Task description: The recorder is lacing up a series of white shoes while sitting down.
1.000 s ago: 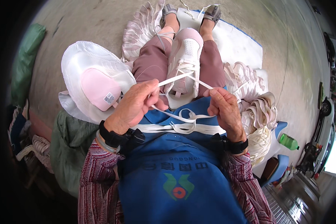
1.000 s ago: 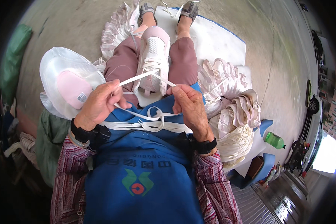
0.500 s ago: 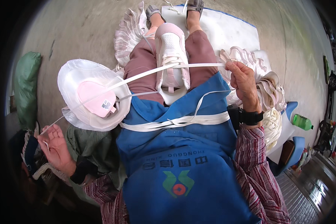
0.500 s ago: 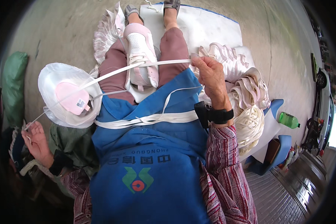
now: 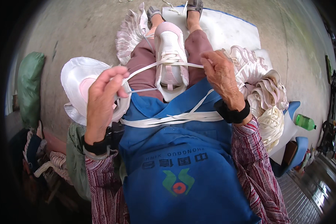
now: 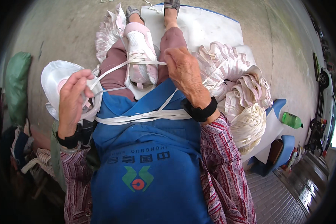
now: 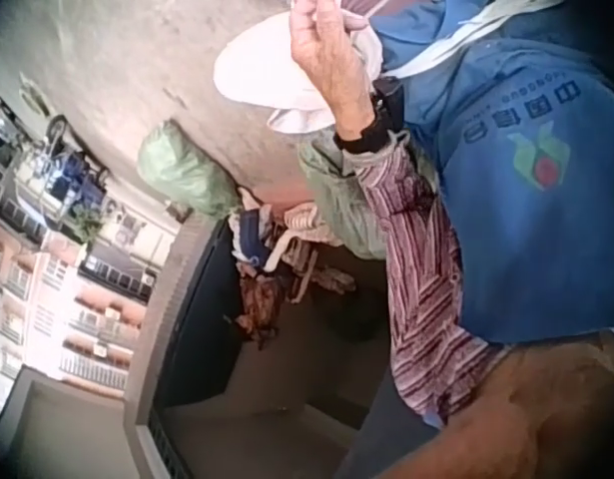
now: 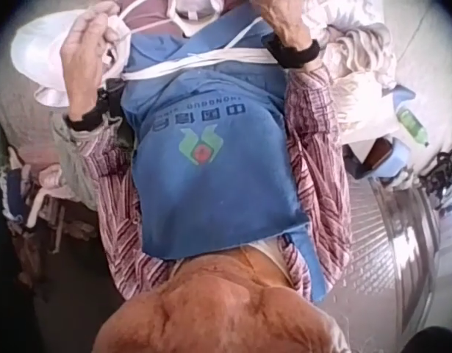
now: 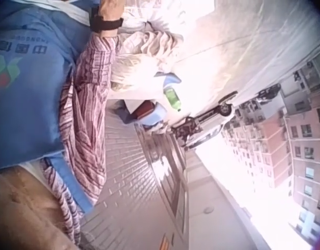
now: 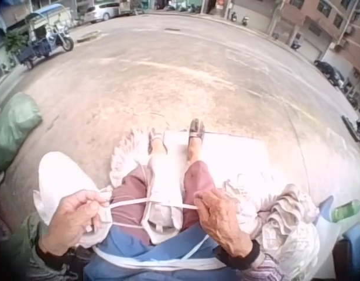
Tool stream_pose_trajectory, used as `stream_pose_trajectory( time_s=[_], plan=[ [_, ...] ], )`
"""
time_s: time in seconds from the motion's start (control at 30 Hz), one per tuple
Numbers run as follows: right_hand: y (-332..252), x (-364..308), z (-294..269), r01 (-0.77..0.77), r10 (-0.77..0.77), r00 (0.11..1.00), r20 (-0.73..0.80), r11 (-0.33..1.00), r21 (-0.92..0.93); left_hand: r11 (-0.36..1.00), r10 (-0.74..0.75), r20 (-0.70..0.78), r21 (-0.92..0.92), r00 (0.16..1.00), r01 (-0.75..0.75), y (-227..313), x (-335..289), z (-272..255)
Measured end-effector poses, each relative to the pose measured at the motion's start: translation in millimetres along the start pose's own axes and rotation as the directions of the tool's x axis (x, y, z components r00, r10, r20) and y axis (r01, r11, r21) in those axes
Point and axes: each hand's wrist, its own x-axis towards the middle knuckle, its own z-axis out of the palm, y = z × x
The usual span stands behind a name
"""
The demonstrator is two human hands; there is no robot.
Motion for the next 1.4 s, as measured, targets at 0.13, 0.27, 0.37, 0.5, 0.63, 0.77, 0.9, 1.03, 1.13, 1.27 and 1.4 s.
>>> stream_pose_trajectory(
  time_s=[0.13,0.27,0.37,0.5,0.63,0.77,0.9,1.03,1.13,1.27,1.4],
  plan=[
    [0,3,36,0.179,-0.176,0.979,0.104,0.984,-0.017,0.907,-0.182,0.067,0.398,0.981,0.141,-14,46,42],
    [-5,3,32,0.163,-0.151,0.963,0.222,0.986,-0.033,0.8,-0.153,0.109,0.597,0.982,0.058,-52,81,39],
    [-5,1,26,0.139,-0.129,0.955,0.268,0.99,-0.02,0.783,-0.197,0.089,0.614,0.976,0.102,-48,83,42],
    [-3,0,27,0.12,-0.121,0.961,0.247,0.993,0.021,0.792,-0.324,0.07,0.565,0.943,0.23,-31,85,40],
    [-4,6,25,0.11,-0.098,0.946,0.308,0.994,-0.02,0.728,-0.163,0.13,0.685,0.978,0.03,-22,80,41],
    [-9,11,21,0.178,-0.167,0.964,0.209,0.983,-0.039,0.585,0.282,0.281,0.707,0.917,-0.397,-14,73,41],
    [-5,21,17,0.224,-0.214,0.97,0.119,0.972,-0.074,0.427,0.398,0.367,0.737,0.841,-0.524,2,71,40],
    [18,27,13,0.103,-0.068,0.981,0.179,0.976,-0.191,0.219,0.291,0.507,0.79,0.812,-0.572,-12,70,31],
    [19,28,13,0.077,-0.052,0.985,0.167,0.986,-0.145,0.15,0.193,0.476,0.85,0.858,-0.505,-26,67,30],
    [18,25,11,0.085,-0.074,0.99,0.116,0.992,-0.091,0.091,0.153,0.434,0.888,0.888,-0.45,-40,70,32],
    [18,21,7,0.08,-0.059,0.987,0.149,0.987,-0.139,0.08,0.063,0.362,0.927,0.93,-0.366,-43,73,27]
  ],
)
